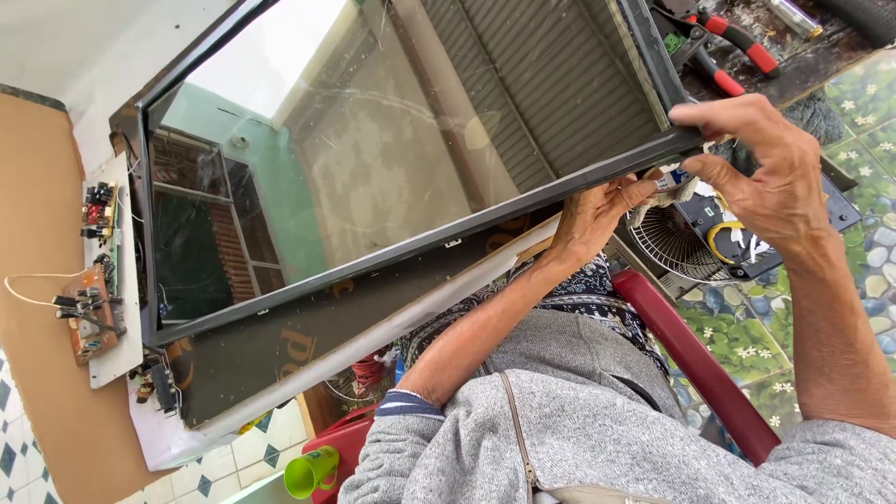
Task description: Repairing a television by carefully aligning and securing the screen bezel.
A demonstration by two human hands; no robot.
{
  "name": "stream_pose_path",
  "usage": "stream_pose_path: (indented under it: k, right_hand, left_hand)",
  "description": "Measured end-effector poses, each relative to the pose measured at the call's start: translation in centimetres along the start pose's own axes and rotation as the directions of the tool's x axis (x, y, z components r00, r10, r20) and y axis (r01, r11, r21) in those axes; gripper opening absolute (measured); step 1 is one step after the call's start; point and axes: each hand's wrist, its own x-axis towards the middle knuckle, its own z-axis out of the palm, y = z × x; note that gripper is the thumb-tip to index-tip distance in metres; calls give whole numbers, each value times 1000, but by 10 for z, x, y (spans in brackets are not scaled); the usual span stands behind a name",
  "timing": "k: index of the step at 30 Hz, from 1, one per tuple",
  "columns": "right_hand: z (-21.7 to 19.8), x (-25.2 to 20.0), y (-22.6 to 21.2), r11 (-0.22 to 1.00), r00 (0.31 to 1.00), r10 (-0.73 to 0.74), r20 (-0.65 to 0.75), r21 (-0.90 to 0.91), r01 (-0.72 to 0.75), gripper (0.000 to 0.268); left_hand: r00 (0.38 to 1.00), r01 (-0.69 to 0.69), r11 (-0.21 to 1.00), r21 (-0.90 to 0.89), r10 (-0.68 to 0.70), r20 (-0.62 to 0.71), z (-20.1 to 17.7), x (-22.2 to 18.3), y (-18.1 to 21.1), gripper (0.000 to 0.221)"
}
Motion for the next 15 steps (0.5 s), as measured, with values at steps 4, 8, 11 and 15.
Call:
stream_pose_path:
  k: [4,8,11,15]
  right_hand:
    - [7,-6,8,992,998,-46,-37,-119,41,38]
    - [11,-8,12,998,999,-20,-34,-52,18,46]
    - [8,-9,14,999,1000,-9,-26,-34,9,47]
    - [8,4,-3,990,993,121,13,76,-122,62]
  left_hand:
    - [992,-121,986,113,116,55,-11,-1,-16,21]
    - [983,-183,966,181,180,33,-10,-3,-5,21]
    - [963,-245,875,418,270,-1,-7,0,-8,26]
    - [983,-147,898,415,180,-41,-5,-2,0,35]
